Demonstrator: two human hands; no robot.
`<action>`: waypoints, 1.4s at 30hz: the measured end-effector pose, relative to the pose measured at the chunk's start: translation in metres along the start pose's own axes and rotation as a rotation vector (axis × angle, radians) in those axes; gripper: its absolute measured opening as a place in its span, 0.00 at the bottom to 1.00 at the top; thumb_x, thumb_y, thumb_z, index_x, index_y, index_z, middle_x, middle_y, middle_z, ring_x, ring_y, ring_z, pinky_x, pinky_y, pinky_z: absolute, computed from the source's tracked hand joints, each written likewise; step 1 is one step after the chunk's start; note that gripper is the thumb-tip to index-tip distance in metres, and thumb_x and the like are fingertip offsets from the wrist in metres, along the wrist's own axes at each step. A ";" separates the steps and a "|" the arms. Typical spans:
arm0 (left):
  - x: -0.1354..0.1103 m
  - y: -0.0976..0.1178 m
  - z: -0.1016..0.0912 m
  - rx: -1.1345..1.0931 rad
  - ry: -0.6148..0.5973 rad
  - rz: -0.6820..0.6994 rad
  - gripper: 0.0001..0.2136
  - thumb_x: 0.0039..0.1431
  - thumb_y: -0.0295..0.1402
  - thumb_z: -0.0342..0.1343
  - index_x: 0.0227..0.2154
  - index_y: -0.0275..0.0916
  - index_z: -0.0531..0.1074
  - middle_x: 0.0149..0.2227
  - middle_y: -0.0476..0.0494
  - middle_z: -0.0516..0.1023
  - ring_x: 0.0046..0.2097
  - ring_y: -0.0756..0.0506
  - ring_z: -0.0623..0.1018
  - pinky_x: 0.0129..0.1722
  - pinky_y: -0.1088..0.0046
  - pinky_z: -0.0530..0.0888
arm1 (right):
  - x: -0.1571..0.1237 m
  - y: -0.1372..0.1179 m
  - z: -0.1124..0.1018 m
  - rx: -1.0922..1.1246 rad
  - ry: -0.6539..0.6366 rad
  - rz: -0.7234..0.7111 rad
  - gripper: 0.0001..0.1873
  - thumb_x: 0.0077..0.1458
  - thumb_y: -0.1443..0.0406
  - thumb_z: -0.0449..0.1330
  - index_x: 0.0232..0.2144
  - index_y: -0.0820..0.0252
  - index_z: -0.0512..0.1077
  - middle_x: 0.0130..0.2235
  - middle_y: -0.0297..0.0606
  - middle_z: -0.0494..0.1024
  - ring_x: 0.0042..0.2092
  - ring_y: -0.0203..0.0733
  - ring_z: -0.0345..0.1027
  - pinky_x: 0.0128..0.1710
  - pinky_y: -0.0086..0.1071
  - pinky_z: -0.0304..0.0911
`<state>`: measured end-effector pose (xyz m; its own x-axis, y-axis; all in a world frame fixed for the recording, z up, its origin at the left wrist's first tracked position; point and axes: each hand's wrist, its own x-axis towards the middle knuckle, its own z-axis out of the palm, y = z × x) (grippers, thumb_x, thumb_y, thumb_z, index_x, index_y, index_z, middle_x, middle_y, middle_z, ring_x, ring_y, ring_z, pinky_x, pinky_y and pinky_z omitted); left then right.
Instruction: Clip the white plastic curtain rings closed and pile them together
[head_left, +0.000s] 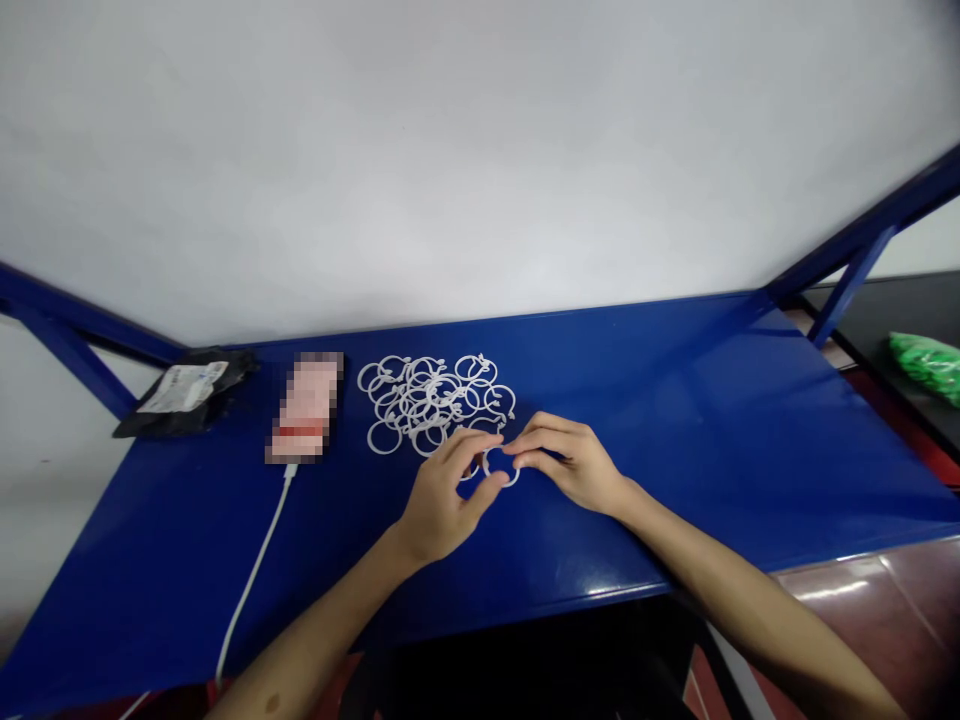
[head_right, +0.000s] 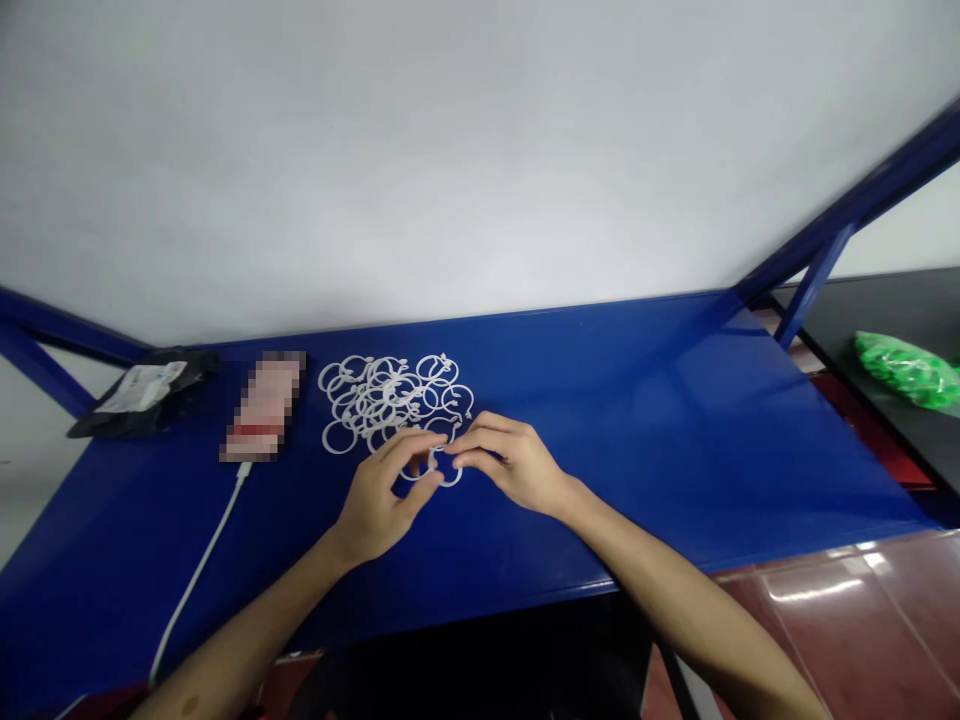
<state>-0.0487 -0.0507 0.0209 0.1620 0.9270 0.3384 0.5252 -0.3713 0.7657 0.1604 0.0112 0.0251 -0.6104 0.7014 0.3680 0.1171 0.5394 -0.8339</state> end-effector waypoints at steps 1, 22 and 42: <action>-0.001 0.000 0.001 0.073 0.019 0.081 0.15 0.65 0.37 0.57 0.53 0.41 0.71 0.46 0.41 0.79 0.43 0.45 0.80 0.43 0.65 0.80 | 0.000 0.001 0.000 -0.025 0.013 -0.002 0.09 0.66 0.60 0.60 0.42 0.54 0.79 0.37 0.37 0.78 0.37 0.38 0.74 0.37 0.34 0.72; 0.006 -0.024 0.011 0.656 0.045 0.244 0.03 0.63 0.28 0.57 0.34 0.39 0.76 0.40 0.42 0.79 0.45 0.40 0.74 0.44 0.59 0.68 | 0.001 0.023 -0.035 -0.691 0.038 0.071 0.15 0.68 0.61 0.55 0.52 0.55 0.76 0.46 0.46 0.77 0.46 0.49 0.71 0.47 0.47 0.73; 0.005 -0.011 0.005 0.463 0.149 0.363 0.08 0.63 0.27 0.58 0.45 0.40 0.72 0.43 0.43 0.78 0.45 0.43 0.75 0.48 0.62 0.72 | 0.001 0.017 -0.026 -0.213 0.106 0.179 0.11 0.67 0.59 0.56 0.41 0.56 0.78 0.38 0.39 0.83 0.38 0.41 0.77 0.41 0.36 0.72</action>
<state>-0.0499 -0.0419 0.0113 0.2977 0.7152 0.6323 0.7727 -0.5695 0.2803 0.1819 0.0328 0.0217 -0.4815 0.8329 0.2728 0.3840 0.4803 -0.7886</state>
